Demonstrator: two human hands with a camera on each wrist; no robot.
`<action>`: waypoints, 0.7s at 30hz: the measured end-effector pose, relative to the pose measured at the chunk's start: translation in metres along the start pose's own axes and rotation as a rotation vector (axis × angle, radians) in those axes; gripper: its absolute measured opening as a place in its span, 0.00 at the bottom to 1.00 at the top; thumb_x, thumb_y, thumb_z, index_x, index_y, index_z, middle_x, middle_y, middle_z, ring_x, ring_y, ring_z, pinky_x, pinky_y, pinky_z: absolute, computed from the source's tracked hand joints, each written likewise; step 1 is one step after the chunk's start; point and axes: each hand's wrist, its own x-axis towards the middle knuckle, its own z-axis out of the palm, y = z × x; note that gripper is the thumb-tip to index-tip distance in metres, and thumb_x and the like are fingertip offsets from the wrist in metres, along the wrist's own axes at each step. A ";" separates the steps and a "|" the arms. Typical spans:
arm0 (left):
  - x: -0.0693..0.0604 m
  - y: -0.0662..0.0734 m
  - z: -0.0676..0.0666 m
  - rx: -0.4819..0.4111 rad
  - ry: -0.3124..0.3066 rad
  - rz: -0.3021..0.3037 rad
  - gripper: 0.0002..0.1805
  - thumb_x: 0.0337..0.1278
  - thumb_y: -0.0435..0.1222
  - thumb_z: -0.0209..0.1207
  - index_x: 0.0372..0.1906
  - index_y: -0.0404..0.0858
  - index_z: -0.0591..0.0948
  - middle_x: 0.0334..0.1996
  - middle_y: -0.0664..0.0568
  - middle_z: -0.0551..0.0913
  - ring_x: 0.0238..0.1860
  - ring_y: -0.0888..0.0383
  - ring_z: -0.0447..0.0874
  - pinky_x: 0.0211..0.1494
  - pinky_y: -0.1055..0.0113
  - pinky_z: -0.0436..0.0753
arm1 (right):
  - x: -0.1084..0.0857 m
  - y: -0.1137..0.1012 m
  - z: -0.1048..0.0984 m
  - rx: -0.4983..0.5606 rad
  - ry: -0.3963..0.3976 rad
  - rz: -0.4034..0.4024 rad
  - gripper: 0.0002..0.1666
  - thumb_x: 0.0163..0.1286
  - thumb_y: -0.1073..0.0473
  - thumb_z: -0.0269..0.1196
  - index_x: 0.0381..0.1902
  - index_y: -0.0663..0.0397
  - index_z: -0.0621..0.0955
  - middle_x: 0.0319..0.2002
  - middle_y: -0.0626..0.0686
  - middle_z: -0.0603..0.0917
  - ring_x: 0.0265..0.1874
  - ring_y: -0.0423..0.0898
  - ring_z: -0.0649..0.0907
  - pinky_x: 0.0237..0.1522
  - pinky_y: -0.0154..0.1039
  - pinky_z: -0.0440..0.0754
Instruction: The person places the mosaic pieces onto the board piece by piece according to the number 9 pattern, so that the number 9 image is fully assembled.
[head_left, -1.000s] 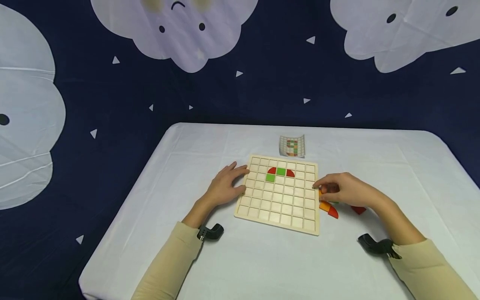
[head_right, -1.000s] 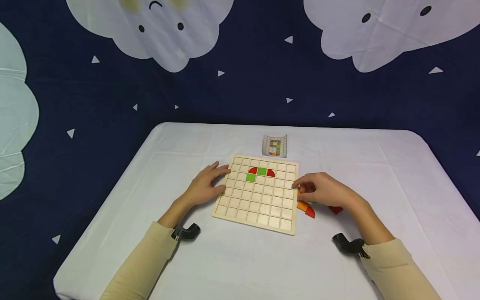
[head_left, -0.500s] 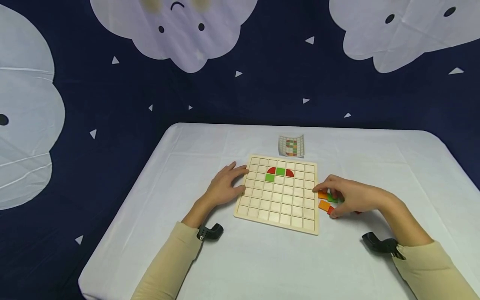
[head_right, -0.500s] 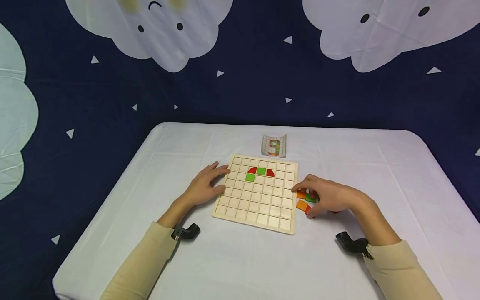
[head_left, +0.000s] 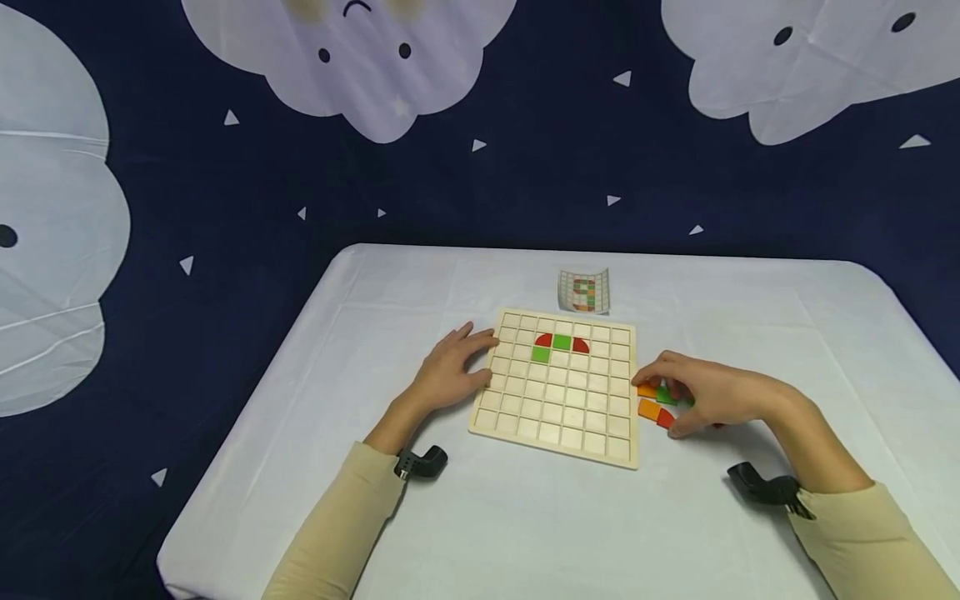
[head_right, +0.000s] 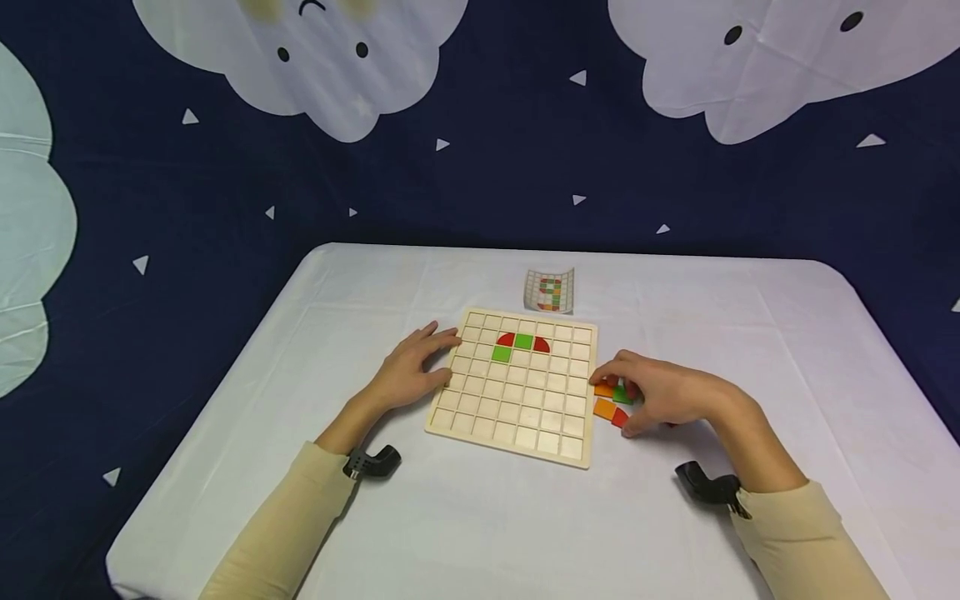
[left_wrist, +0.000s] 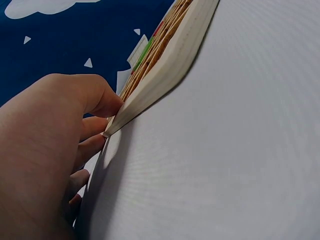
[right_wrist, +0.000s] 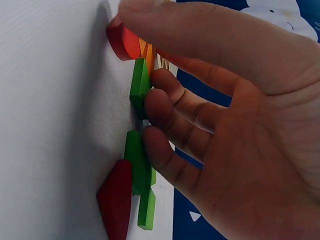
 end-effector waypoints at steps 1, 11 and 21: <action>0.000 0.000 0.000 0.002 0.000 -0.001 0.29 0.55 0.45 0.56 0.65 0.50 0.74 0.68 0.61 0.66 0.74 0.55 0.48 0.74 0.61 0.46 | 0.000 0.000 0.000 -0.001 -0.001 0.001 0.39 0.48 0.54 0.75 0.60 0.38 0.74 0.44 0.45 0.72 0.39 0.46 0.73 0.36 0.35 0.74; 0.000 0.000 0.000 0.003 -0.005 -0.005 0.29 0.54 0.45 0.56 0.65 0.49 0.74 0.68 0.61 0.66 0.74 0.55 0.48 0.74 0.61 0.47 | 0.000 0.004 -0.002 0.015 0.011 0.018 0.35 0.51 0.59 0.74 0.57 0.44 0.75 0.44 0.44 0.76 0.38 0.46 0.74 0.37 0.36 0.77; 0.000 -0.001 0.002 0.001 0.004 -0.007 0.29 0.54 0.45 0.56 0.65 0.50 0.74 0.68 0.62 0.67 0.74 0.56 0.48 0.74 0.60 0.47 | 0.003 0.013 -0.006 -0.030 0.080 0.055 0.22 0.55 0.60 0.72 0.49 0.49 0.80 0.36 0.44 0.77 0.34 0.45 0.74 0.34 0.36 0.76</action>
